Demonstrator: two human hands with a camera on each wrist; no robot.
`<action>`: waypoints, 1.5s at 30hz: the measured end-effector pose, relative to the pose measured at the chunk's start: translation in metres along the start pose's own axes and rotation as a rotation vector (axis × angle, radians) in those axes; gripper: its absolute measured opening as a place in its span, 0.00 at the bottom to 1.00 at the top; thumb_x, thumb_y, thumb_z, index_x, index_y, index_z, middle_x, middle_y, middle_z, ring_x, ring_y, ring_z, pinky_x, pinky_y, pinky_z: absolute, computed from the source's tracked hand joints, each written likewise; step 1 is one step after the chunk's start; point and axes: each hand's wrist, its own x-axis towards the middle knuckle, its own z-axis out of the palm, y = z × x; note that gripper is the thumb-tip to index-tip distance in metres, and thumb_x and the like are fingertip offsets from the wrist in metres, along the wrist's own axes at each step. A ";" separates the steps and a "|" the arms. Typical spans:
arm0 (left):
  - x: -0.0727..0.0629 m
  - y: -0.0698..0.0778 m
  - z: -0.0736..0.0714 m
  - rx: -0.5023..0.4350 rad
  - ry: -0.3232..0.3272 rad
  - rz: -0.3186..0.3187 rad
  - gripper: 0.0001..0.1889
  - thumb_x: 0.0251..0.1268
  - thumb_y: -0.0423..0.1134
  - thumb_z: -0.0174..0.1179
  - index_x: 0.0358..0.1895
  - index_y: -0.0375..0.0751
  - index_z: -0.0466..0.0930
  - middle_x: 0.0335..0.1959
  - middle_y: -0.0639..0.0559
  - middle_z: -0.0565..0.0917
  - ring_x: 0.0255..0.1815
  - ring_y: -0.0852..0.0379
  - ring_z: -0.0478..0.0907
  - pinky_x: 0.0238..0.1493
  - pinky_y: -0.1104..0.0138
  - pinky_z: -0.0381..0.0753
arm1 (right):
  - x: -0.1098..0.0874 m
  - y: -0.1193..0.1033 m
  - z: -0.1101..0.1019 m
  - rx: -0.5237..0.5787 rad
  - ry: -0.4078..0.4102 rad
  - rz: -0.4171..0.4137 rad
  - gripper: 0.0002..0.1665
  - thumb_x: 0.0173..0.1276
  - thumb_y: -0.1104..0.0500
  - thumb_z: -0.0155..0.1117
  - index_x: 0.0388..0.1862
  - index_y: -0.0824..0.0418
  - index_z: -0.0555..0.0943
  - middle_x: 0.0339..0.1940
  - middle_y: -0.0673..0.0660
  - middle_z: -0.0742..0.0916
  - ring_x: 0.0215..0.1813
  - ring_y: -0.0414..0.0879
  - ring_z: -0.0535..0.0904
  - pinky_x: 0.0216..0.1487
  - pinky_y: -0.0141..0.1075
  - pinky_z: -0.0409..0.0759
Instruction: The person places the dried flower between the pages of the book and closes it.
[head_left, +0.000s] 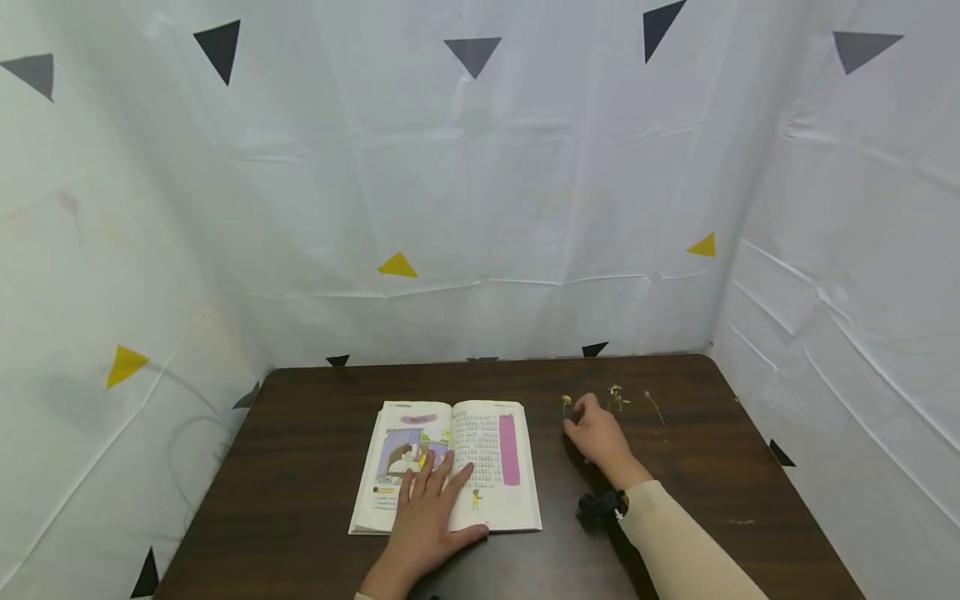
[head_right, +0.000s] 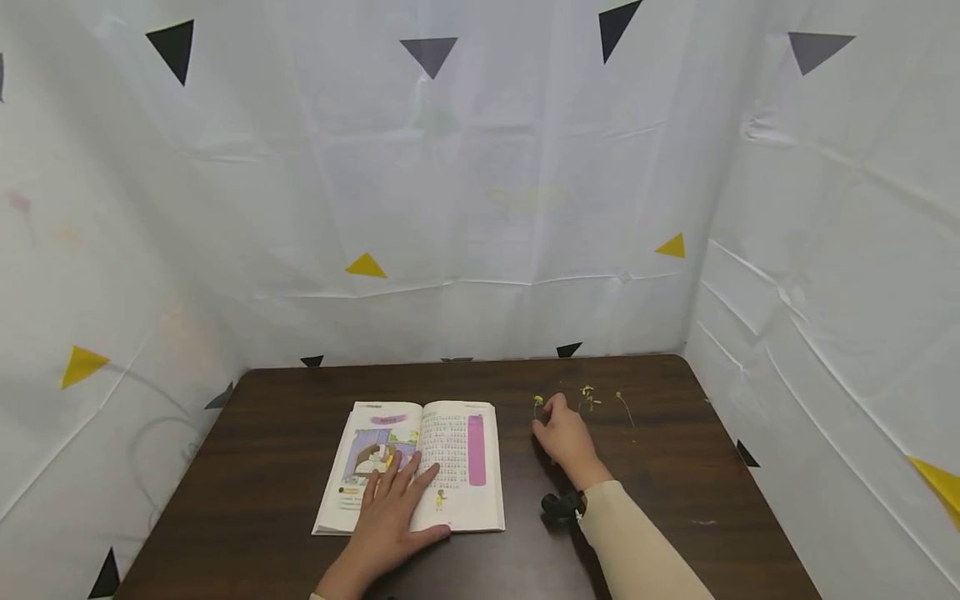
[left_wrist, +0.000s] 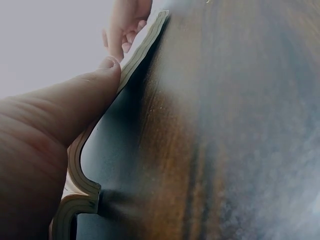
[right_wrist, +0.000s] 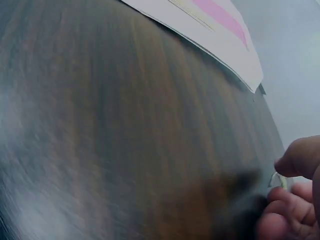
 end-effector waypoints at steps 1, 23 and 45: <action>0.000 0.000 0.000 -0.002 0.000 -0.001 0.51 0.59 0.79 0.67 0.85 0.65 0.67 0.90 0.48 0.61 0.93 0.37 0.48 0.86 0.32 0.45 | 0.001 -0.002 -0.001 0.000 -0.019 0.011 0.19 0.81 0.55 0.66 0.61 0.61 0.72 0.20 0.54 0.82 0.14 0.50 0.78 0.22 0.41 0.79; -0.002 -0.002 0.000 -0.018 0.016 0.013 0.51 0.59 0.79 0.67 0.85 0.65 0.66 0.90 0.48 0.61 0.93 0.37 0.47 0.86 0.31 0.45 | 0.005 -0.035 0.004 -0.445 0.038 -0.033 0.18 0.77 0.60 0.67 0.22 0.57 0.81 0.18 0.55 0.84 0.21 0.50 0.80 0.21 0.44 0.74; -0.001 0.001 -0.002 -0.029 0.006 0.012 0.51 0.60 0.78 0.67 0.85 0.64 0.66 0.90 0.48 0.60 0.93 0.38 0.46 0.86 0.31 0.45 | 0.009 -0.017 0.007 -0.250 0.052 0.024 0.28 0.73 0.58 0.63 0.12 0.49 0.65 0.12 0.45 0.64 0.19 0.43 0.59 0.23 0.37 0.58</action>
